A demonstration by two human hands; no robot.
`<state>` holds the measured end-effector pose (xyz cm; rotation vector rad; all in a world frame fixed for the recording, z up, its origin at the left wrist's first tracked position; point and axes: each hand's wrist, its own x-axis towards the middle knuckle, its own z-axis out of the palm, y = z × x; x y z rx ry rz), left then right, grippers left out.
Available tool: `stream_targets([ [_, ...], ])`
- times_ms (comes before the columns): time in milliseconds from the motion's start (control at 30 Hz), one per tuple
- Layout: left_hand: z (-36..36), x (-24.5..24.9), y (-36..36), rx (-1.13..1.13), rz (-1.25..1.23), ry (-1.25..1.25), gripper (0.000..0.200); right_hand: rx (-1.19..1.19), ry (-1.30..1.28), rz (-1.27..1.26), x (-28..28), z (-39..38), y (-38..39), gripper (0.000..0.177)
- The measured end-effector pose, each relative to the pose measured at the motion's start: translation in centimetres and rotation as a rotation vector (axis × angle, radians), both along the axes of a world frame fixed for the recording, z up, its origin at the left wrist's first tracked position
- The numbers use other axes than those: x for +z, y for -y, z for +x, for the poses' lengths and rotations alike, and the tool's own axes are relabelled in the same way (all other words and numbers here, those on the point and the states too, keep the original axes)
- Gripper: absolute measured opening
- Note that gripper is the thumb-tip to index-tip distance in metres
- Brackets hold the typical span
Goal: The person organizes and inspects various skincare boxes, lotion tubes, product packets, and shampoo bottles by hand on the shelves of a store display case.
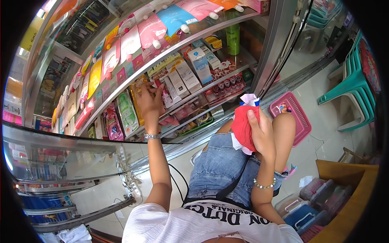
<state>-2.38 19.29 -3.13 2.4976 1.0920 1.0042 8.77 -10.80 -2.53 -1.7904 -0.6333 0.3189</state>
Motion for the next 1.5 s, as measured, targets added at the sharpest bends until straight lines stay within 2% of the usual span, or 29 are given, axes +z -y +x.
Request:
stream_targets([
  [133,0.1,0.1,0.0,-0.016,0.146,-0.091,0.031,0.013,-0.016,0.0,0.1,-0.1,-0.2,0.044],
  [300,0.2,0.4,0.4,-0.001,0.088,-0.152,0.028,0.0,-0.049,0.051,0.1,-0.2,-0.4,0.052],
  [400,0.0,0.0,-0.4,-0.015,0.229,-0.158,0.026,0.006,-0.051,0.045,0.2,-0.1,-0.3,0.052],
  [533,-1.2,0.6,-0.4,-0.196,0.206,-0.204,0.03,0.008,-0.06,0.041,0.4,-0.2,-0.3,0.052],
  [700,-2.3,0.2,-0.1,-0.129,0.208,-0.353,0.043,0.014,-0.062,0.025,0.6,-0.2,-0.3,0.052],
  [800,-2.5,0.3,0.2,-0.112,0.023,-0.441,0.051,0.017,-0.08,0.024,0.6,-0.3,-0.4,0.053],
  [967,-2.2,0.2,0.3,-0.126,-0.009,-0.407,0.053,0.017,-0.084,0.032,0.4,-0.3,-0.3,0.053],
  [1233,-2.6,-0.5,-0.4,-0.056,0.1,-0.426,0.059,0.014,-0.072,0.022,0.5,-0.2,-0.2,0.055],
  [1500,-2.5,-0.4,-0.1,-0.084,-0.011,-0.422,0.058,0.034,-0.084,0.018,0.7,-0.3,-0.2,0.057],
])
